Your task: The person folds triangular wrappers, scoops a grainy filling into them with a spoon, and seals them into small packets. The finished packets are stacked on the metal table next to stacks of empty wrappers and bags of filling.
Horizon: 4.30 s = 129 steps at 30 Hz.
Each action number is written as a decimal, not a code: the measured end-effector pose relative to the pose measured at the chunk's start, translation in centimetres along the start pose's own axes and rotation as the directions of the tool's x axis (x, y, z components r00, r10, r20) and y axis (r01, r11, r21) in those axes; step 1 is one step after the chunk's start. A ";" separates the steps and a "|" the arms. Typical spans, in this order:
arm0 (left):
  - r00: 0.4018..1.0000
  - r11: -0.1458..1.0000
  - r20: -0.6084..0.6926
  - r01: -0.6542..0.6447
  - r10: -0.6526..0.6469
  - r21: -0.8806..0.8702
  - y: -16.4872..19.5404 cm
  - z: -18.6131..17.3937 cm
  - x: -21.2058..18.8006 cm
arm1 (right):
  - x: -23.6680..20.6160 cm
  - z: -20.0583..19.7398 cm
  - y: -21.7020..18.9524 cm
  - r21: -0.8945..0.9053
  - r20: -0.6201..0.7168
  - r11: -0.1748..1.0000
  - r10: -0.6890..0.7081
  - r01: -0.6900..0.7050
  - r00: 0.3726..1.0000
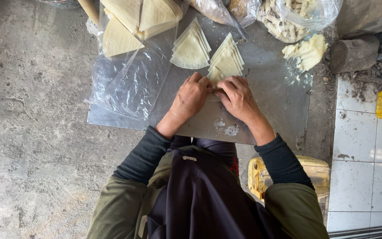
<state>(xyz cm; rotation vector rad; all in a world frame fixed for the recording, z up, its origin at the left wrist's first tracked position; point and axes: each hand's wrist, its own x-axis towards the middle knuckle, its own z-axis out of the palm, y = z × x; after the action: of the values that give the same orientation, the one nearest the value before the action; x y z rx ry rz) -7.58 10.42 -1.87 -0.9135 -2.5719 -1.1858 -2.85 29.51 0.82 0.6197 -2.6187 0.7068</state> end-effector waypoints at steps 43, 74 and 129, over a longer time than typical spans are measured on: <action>0.996 0.989 -0.034 0.080 -0.085 -0.125 1.8 -0.9 -0.2 | 2.7 0.6 1.8 -0.510 0.117 0.858 0.133 -0.056 0.984; 0.986 0.996 -0.166 0.020 -0.035 -0.090 5.5 -2.4 2.9 | 5.1 -12.7 10.2 0.507 -0.240 0.841 0.350 -0.191 0.905; 0.961 0.958 -0.191 0.153 -0.202 -0.242 4.8 -0.9 -0.2 | 11.1 2.2 12.7 0.550 -0.430 0.801 0.513 -0.236 0.743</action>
<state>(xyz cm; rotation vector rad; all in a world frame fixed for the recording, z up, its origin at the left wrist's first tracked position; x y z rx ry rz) -4.67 12.00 1.70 -0.5605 -2.4221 -1.5585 -18.94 34.68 -0.91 -0.0655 -2.0149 1.4304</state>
